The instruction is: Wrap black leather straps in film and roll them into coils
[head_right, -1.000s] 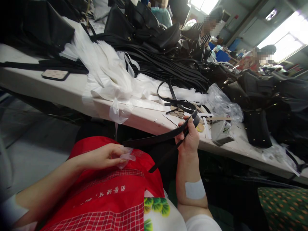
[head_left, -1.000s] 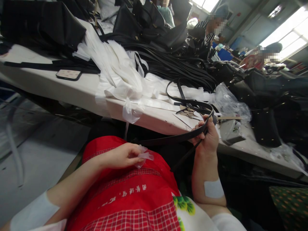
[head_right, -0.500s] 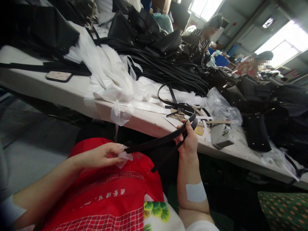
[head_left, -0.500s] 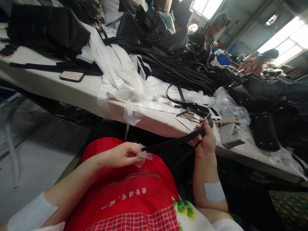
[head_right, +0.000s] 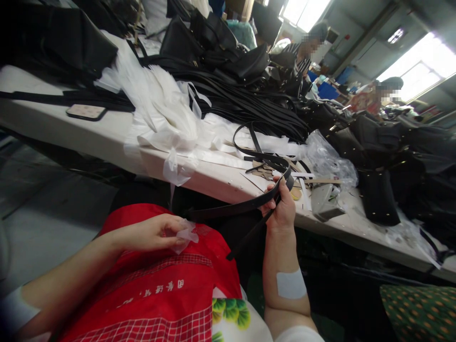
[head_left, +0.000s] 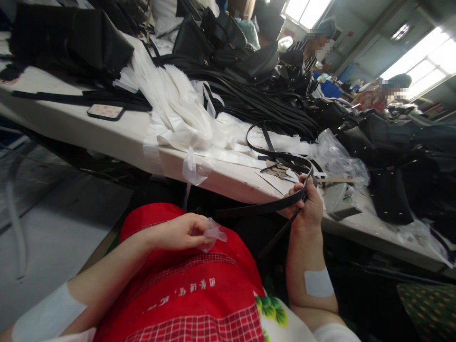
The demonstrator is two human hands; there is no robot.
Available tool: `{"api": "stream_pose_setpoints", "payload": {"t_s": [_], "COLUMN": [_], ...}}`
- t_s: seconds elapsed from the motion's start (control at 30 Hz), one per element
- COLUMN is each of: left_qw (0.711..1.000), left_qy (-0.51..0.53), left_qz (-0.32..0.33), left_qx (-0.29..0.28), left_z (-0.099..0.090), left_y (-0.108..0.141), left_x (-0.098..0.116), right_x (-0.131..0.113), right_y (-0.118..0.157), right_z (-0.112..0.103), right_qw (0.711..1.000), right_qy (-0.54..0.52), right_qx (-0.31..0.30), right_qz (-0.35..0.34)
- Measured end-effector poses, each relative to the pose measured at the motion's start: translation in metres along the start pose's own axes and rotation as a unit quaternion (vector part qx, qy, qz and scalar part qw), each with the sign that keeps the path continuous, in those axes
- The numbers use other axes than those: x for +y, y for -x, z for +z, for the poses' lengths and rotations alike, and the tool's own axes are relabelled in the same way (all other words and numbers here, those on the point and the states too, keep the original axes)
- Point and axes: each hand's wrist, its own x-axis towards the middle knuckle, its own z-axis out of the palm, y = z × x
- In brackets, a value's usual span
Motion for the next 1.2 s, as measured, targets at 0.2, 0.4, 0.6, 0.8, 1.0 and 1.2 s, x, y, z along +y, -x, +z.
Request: {"api": "stream_pose_setpoints", "payload": {"t_s": [0.2, 0.4, 0.6, 0.8, 1.0, 1.2], "left_qw": [0.999, 0.998, 0.999, 0.999, 0.996, 0.996], "left_qy": [0.032, 0.055, 0.017, -0.037, -0.081, -0.090], "left_qz": [-0.008, -0.006, 0.016, 0.022, 0.003, -0.012], "left_qx": [0.000, 0.009, 0.031, 0.016, 0.022, 0.017], "left_z": [-0.001, -0.003, -0.006, -0.011, -0.011, -0.008], "left_y": [-0.002, -0.003, -0.002, 0.000, -0.003, -0.005], "left_x": [0.000, 0.002, 0.005, 0.004, 0.002, 0.001], "right_x": [0.000, 0.003, 0.004, 0.005, 0.009, 0.012], "right_y": [0.001, 0.003, 0.001, -0.007, -0.011, -0.018], "right_z": [-0.001, 0.001, 0.002, 0.004, 0.012, 0.016], "right_qw": [1.000, 0.999, 0.999, 0.993, 0.973, 0.945], "right_qy": [0.002, 0.016, 0.028, 0.098, 0.201, 0.263], "right_qx": [0.010, 0.027, 0.023, 0.064, 0.050, 0.087], "right_qz": [0.002, 0.015, 0.018, -0.007, -0.100, -0.174]}}
